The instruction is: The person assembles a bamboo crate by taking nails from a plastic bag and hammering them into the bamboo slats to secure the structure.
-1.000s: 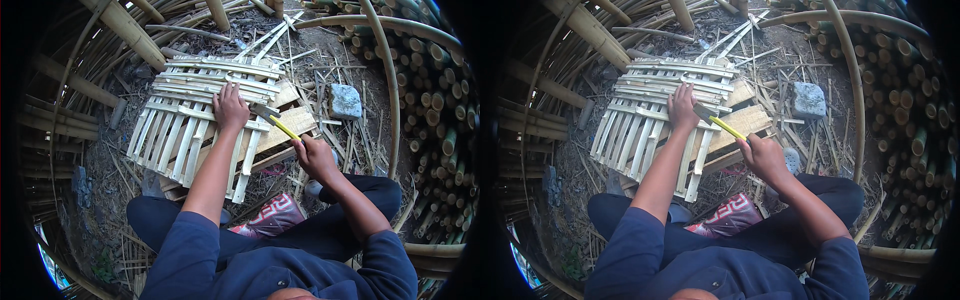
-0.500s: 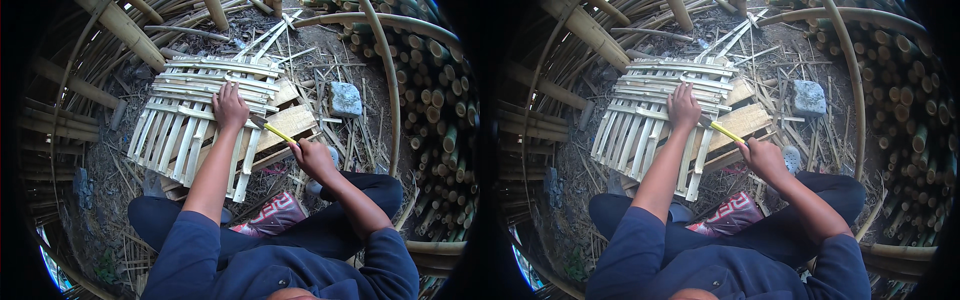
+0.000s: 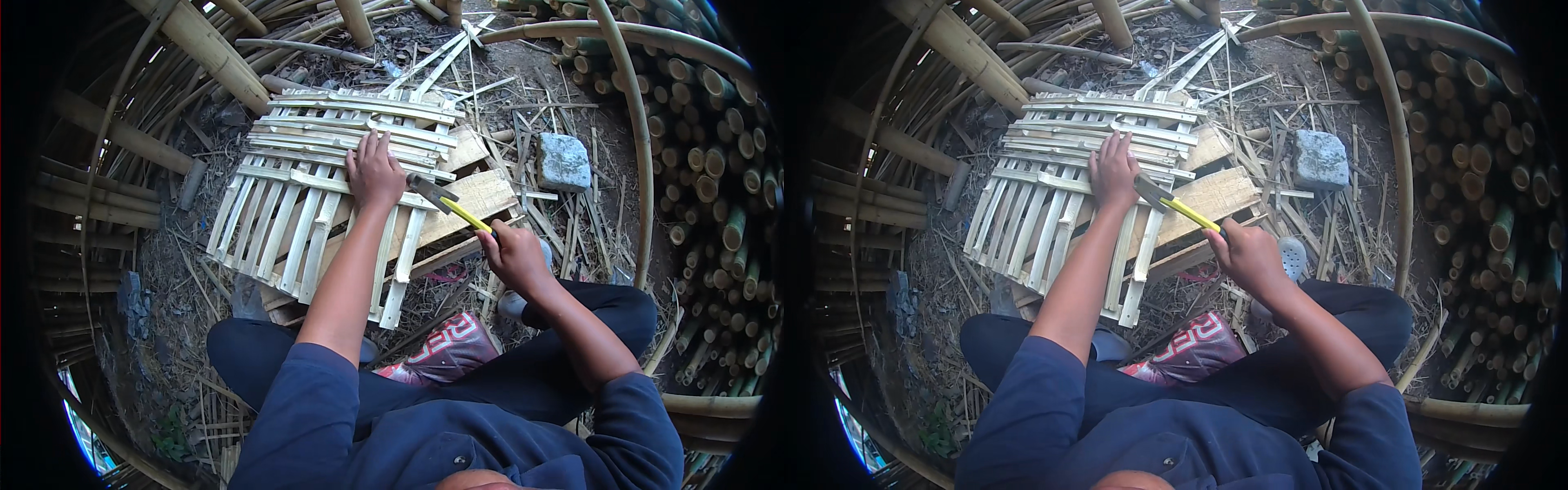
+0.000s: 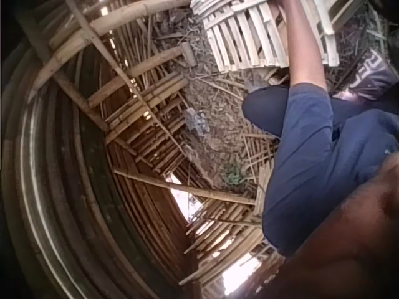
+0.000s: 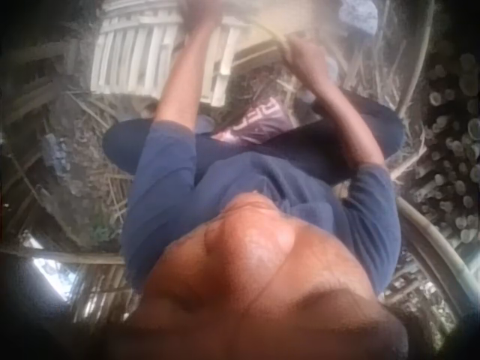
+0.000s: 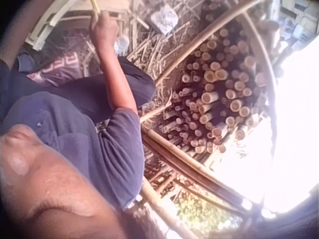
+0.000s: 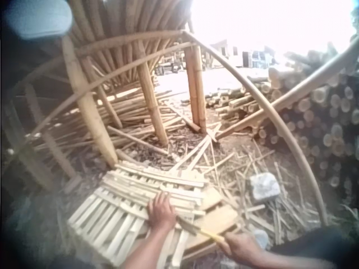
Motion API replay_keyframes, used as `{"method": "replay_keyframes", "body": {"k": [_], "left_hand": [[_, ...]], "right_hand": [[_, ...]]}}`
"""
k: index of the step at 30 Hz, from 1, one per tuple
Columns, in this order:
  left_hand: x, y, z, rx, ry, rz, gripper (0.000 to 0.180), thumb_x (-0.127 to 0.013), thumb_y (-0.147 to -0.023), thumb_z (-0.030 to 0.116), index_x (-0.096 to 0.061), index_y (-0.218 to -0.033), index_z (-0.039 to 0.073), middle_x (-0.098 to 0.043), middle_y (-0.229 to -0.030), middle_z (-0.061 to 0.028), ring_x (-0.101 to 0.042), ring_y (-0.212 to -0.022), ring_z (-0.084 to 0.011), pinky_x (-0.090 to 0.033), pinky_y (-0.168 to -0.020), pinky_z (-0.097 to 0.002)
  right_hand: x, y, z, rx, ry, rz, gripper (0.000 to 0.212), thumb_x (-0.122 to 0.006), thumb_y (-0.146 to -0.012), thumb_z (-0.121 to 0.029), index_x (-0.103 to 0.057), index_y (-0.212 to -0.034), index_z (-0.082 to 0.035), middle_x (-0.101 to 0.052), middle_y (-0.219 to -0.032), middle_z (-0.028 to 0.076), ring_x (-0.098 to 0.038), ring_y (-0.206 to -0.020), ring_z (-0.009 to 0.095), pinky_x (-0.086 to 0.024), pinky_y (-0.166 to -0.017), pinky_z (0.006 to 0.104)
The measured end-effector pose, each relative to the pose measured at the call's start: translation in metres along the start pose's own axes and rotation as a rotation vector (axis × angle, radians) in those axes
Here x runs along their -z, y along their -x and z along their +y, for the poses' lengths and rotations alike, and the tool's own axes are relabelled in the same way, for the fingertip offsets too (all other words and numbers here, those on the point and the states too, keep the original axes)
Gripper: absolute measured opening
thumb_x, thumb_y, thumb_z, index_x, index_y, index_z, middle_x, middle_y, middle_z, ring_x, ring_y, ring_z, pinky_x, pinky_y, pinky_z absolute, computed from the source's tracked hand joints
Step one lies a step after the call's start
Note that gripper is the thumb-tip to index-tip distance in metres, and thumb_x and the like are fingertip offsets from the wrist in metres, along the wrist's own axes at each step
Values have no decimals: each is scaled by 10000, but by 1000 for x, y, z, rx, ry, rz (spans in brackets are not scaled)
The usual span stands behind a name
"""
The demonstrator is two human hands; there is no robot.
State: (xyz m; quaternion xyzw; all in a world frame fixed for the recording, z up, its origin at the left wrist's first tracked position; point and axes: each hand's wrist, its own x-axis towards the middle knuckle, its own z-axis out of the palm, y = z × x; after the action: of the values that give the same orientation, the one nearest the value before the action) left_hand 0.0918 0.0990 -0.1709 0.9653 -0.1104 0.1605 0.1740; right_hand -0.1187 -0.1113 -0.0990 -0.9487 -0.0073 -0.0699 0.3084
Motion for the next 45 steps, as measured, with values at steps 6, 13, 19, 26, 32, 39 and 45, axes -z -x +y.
{"method": "replay_keyframes", "body": {"k": [6, 13, 19, 26, 32, 39, 45], "left_hand": [[-3, 0, -8, 4, -37, 33, 467, -457, -1009, 218, -569, -1461, 186, -514, -1550, -64, -412, -1472, -230, -240, -1240, -515], [-1, 2, 1, 2, -26, 22, 471, -474, -1000, 214, -572, -1456, 149, -494, -1568, -70, -389, -1487, -232, -196, -1254, -512], [1, 0, 2, 12, -16, -4, 479, -490, -993, 211, -565, -1464, 163, -483, -1582, -62, -378, -1494, -236, -181, -1261, -520], [3, 3, 1, 23, -58, -33, 480, -442, -1022, 224, -540, -1491, 189, -477, -1589, -55, -374, -1501, -236, -205, -1253, -523], [5, 2, 1, 19, -52, -16, 476, -448, -1019, 206, -542, -1486, 188, -488, -1576, -58, -381, -1494, -234, -211, -1251, -520], [2, 1, 3, 9, -56, -5, 489, -477, -997, 204, -543, -1481, 187, -495, -1568, -47, -400, -1476, -228, -228, -1240, -538], [1, 0, 1, 17, -88, -4, 483, -471, -1004, 214, -543, -1481, 194, -491, -1573, -35, -402, -1477, -220, -231, -1236, -527]], "right_hand": [[-3, 2, -4, 15, 76, -16, 457, -599, -1029, -419, -594, -804, -21, -623, -621, 217, -634, -592, 452, -492, -561, 550], [-7, 3, 3, -31, 112, -60, 440, -641, -1012, -394, -578, -783, -23, -609, -612, 215, -628, -587, 446, -480, -560, 551], [-7, -1, -1, -34, 79, -43, 456, -625, -1018, -407, -584, -775, -24, -616, -620, 216, -625, -583, 452, -484, -560, 550], [-6, 6, 4, 57, 0, 49, 441, -628, -1019, -385, -568, -767, -28, -606, -607, 215, -618, -570, 446, -475, -536, 545], [-9, 6, 8, 8, -28, 45, 384, -636, -1019, -337, -579, -808, -21, -598, -614, 220, -615, -582, 446, -458, -543, 547], [-22, 12, 16, -2, 137, -50, 351, -673, -994, -298, -552, -820, -19, -573, -600, 204, -600, -557, 439, -448, -530, 527], [-19, 15, 9, 35, -130, 18, 401, -633, -1017, -355, -574, -803, -21, -588, -594, 214, -621, -582, 449, -481, -549, 538]]}}
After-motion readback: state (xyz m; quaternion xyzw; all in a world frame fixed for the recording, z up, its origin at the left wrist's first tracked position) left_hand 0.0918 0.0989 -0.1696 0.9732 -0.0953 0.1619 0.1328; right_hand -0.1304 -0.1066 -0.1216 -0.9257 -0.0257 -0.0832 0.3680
